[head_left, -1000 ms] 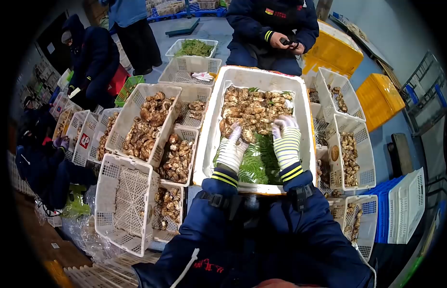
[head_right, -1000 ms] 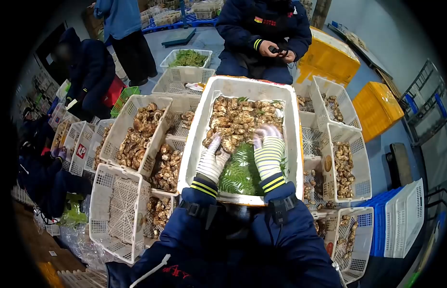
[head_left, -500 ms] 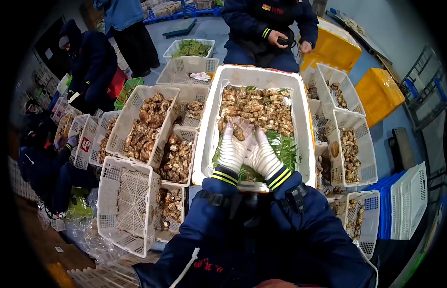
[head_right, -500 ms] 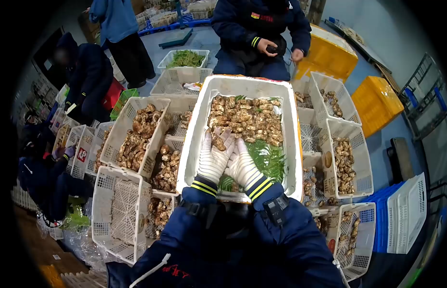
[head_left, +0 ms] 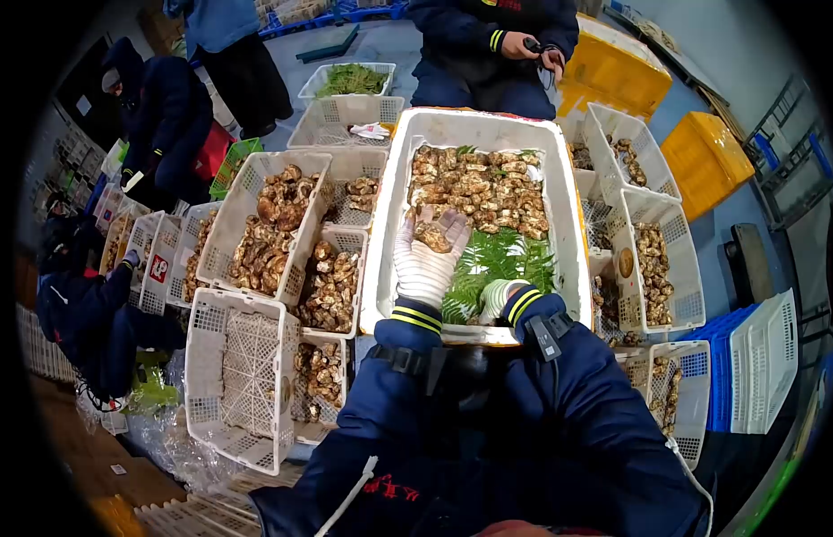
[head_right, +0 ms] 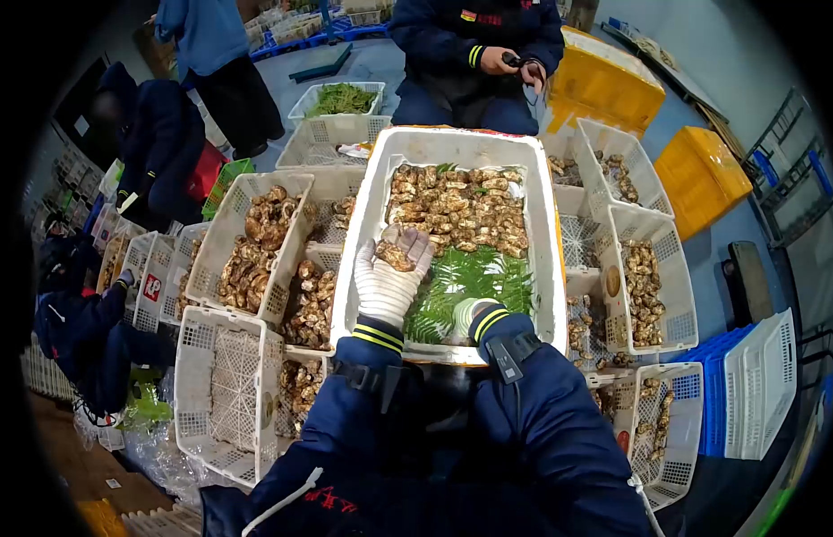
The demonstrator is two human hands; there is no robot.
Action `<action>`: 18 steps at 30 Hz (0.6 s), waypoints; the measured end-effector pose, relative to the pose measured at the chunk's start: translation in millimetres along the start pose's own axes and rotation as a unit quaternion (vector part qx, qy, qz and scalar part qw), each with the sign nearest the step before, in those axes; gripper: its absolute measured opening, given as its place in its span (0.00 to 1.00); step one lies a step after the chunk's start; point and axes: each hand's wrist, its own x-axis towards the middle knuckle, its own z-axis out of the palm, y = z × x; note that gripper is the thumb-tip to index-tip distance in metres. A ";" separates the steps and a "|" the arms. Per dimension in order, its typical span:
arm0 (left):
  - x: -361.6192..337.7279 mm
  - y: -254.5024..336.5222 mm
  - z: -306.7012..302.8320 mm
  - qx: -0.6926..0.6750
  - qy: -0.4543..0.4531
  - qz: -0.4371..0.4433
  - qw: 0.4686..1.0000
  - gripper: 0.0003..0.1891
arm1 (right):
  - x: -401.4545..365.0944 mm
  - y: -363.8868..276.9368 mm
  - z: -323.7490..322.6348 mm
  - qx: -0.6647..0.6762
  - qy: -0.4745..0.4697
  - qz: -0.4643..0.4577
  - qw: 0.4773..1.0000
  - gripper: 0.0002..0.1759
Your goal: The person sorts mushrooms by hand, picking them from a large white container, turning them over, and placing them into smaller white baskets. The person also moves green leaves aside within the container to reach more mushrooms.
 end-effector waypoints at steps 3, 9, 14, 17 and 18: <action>-6.6 2.1 6.2 -0.006 -0.001 -0.027 1.000 0.25 | 38.7 22.7 35.2 0.023 -0.071 -0.025 0.997 0.31; -9.1 8.2 4.9 0.025 -0.022 -0.066 0.997 0.35 | 26.1 12.5 16.8 0.050 -0.109 -0.095 0.988 0.33; -8.6 9.4 6.5 0.020 -0.020 -0.061 0.998 0.36 | 37.1 7.7 19.3 0.053 -0.139 -0.113 0.982 0.32; -7.7 7.6 5.5 0.004 -0.022 -0.048 0.999 0.35 | 41.5 7.3 19.2 0.046 -0.156 -0.117 0.980 0.31; -6.6 6.9 5.0 0.001 -0.026 -0.046 0.999 0.35 | 42.0 8.0 19.9 0.046 -0.158 -0.122 0.979 0.31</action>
